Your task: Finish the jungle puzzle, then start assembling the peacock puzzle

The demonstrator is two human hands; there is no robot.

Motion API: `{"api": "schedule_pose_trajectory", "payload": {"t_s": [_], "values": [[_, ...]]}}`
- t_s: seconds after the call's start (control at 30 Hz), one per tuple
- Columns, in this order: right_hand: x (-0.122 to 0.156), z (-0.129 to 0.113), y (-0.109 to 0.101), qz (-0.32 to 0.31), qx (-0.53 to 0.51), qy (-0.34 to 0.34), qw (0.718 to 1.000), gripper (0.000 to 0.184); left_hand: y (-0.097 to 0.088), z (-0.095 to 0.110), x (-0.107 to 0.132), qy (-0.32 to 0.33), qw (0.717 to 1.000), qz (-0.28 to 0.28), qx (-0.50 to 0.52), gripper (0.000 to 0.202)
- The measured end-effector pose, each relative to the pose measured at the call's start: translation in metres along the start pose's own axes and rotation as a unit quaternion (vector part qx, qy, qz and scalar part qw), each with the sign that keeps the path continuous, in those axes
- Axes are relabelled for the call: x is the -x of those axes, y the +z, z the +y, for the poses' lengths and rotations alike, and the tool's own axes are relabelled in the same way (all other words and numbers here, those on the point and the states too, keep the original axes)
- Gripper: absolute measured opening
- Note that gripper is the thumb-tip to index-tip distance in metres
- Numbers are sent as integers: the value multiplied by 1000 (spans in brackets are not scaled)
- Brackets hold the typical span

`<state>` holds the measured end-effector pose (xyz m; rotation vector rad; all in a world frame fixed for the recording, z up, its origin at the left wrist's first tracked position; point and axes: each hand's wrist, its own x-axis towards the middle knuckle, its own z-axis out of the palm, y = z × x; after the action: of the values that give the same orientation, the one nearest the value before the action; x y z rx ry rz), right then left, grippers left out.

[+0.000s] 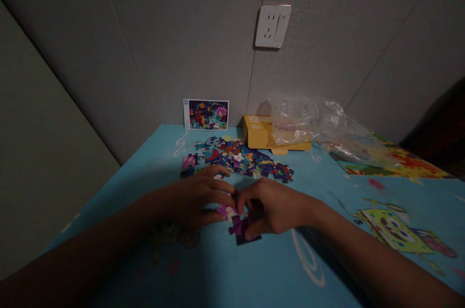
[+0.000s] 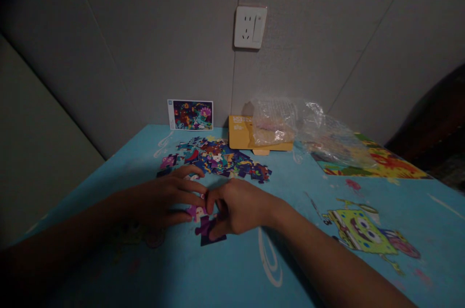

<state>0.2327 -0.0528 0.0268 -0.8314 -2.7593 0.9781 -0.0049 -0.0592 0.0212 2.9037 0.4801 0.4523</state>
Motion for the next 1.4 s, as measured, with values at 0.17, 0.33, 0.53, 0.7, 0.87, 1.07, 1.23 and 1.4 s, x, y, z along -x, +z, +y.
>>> {"api": "schedule_pose_trajectory", "payload": {"t_s": [0.17,0.33,0.53,0.7,0.87,1.07,1.23,1.4], "values": [[3,-5,-2,-21,32,15,999,41,0,0,1,-1,1000,-3,-5,31],[4,-1,-7,-20,55,20,998,31,2,-2,4,18,1000,20,2,36],[7,18,-19,2,105,75,992,16,-5,-33,14,-166,967,172,-92,37],[6,19,-21,61,130,97,985,26,-19,-54,23,-496,835,101,-215,27],[6,8,-17,33,111,77,990,46,-15,-52,24,-543,816,-40,-192,48],[4,16,-20,88,110,119,983,38,-14,-54,20,-584,794,55,-162,33],[-4,11,-12,186,22,111,976,20,-5,-40,11,-439,849,282,-88,19],[-11,3,7,202,-66,32,977,26,16,-16,-2,-149,965,215,31,16]]}}
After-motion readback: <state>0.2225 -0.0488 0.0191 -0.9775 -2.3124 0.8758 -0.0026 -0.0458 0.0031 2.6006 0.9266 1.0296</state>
